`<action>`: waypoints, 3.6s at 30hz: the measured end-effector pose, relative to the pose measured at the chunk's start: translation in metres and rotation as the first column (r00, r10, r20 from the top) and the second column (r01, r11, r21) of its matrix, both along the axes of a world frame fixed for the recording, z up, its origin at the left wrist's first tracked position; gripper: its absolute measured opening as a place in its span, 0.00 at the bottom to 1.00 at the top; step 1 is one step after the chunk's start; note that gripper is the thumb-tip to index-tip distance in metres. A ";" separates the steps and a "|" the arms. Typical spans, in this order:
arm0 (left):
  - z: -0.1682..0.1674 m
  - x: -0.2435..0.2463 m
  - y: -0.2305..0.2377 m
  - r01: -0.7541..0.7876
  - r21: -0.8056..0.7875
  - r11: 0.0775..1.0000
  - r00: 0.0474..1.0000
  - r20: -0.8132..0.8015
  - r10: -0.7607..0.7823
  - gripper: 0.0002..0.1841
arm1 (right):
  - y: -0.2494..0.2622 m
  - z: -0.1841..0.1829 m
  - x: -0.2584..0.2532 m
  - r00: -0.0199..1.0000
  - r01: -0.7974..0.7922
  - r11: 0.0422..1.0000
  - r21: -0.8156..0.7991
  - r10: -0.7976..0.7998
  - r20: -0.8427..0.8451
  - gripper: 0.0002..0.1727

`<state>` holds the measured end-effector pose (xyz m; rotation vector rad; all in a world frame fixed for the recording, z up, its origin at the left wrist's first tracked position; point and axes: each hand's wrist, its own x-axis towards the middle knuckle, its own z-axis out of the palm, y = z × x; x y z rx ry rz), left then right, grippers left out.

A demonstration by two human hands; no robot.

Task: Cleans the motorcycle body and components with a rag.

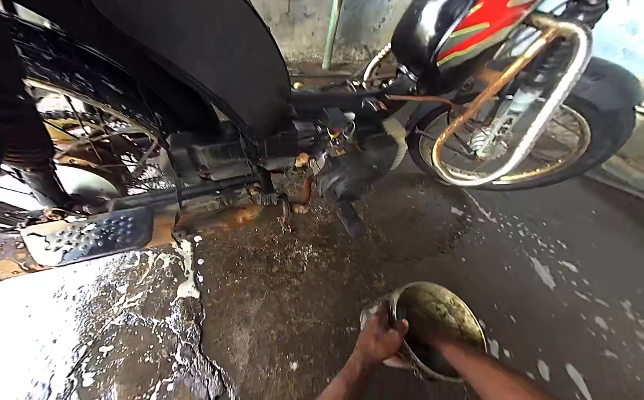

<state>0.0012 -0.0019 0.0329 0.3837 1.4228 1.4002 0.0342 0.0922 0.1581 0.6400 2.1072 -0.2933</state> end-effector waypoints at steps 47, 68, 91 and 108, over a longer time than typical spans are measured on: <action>0.203 -0.080 0.145 -0.636 0.041 0.770 0.719 0.393 0.573 0.23 | 0.094 0.157 -0.010 -0.331 0.547 0.624 -0.558 -0.451 -0.829 0.18; 0.172 -0.190 0.115 -0.322 0.311 0.894 0.942 0.012 0.335 0.26 | 0.128 0.244 -0.379 0.646 -0.650 0.285 0.704 0.696 0.314 0.14; 0.145 -0.218 0.142 -0.407 0.346 0.845 0.911 0.082 0.405 0.15 | 0.117 0.247 -0.452 0.780 -0.594 0.434 0.678 0.516 0.354 0.14; 0.176 -0.231 0.158 -0.590 0.262 0.763 0.779 0.433 0.453 0.15 | 0.133 0.230 -0.401 0.794 -0.395 0.561 0.728 0.607 -0.036 0.12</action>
